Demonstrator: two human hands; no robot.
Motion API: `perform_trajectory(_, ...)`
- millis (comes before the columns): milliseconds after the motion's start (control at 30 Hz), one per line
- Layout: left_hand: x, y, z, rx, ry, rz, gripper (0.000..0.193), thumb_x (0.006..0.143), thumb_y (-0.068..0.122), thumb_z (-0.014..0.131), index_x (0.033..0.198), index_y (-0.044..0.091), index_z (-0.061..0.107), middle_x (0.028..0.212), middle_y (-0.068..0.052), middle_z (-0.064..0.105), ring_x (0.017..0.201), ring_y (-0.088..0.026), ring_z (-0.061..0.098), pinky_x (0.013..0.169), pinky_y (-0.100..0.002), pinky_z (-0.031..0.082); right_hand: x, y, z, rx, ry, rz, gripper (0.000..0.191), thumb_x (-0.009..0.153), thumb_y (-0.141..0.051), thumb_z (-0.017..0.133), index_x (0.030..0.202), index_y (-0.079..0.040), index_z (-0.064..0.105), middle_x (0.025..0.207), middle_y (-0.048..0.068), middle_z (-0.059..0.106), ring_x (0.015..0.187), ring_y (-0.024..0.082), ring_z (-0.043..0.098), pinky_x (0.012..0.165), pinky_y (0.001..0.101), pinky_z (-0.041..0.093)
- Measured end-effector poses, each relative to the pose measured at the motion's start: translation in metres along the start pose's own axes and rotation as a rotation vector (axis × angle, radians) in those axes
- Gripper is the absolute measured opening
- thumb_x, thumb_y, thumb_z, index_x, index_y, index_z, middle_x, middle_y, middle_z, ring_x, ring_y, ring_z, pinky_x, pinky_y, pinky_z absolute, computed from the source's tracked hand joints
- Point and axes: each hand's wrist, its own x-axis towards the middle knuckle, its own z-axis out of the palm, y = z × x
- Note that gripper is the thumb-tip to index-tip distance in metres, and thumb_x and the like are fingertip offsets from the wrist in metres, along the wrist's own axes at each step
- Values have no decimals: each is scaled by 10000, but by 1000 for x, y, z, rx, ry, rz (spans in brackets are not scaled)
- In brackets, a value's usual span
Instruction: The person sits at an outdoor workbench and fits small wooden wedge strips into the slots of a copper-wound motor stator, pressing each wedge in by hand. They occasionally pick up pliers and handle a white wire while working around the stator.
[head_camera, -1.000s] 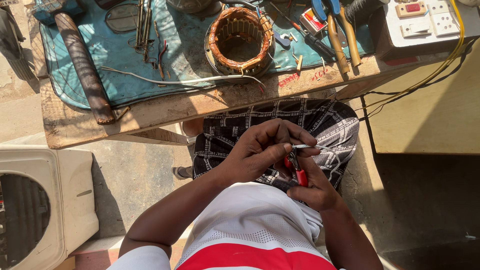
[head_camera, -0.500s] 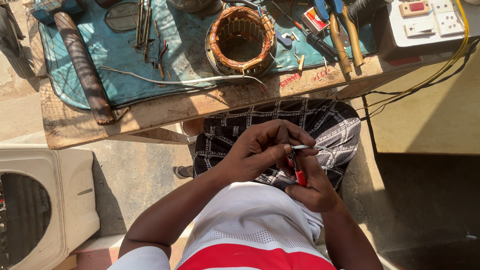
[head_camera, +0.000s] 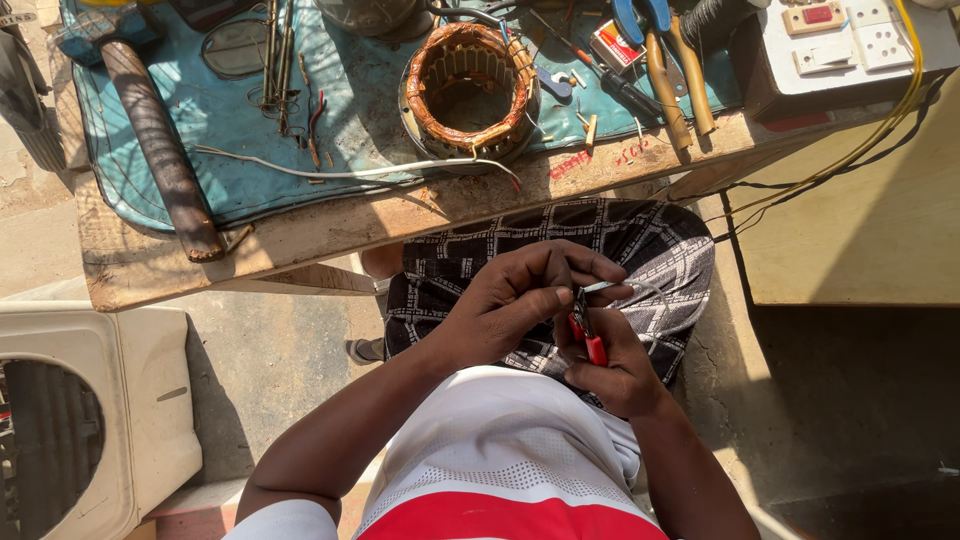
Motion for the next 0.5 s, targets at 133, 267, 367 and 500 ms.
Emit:
perform_trajectory(133,12,10,4,-19,-16,53,131,1069,105,553,995,2,521,1389,-183,589,1404,-306,575,1217,-468,481,-9,-9,0,58,-75,-84,868,584,-40,668,1424,-45,451,954,51,528,835,145,478,762,299,411)
perform_trajectory(267,44,32,10,205,-89,237,146,1093,87,542,992,-16,519,1350,-182,613,1276,-234,607,1130,-398,500,-20,-18,-15,64,-14,-180,658,605,-3,677,1256,5,578,1048,82,524,959,192,481,889,331,397)
perform_trajectory(367,97,60,5,429,-185,496,140,1130,52,525,1005,-3,494,1342,-149,631,1227,-148,618,1070,-308,519,-26,-21,-34,60,85,-248,627,612,30,648,1232,-2,561,1084,87,536,985,198,487,918,341,397)
perform_trajectory(500,195,102,-18,801,-99,804,46,1045,26,531,1041,-14,553,954,-105,614,818,-92,579,722,-284,524,-23,-22,-61,-17,227,-293,633,613,70,600,1238,-23,555,1039,73,539,944,175,478,874,328,406)
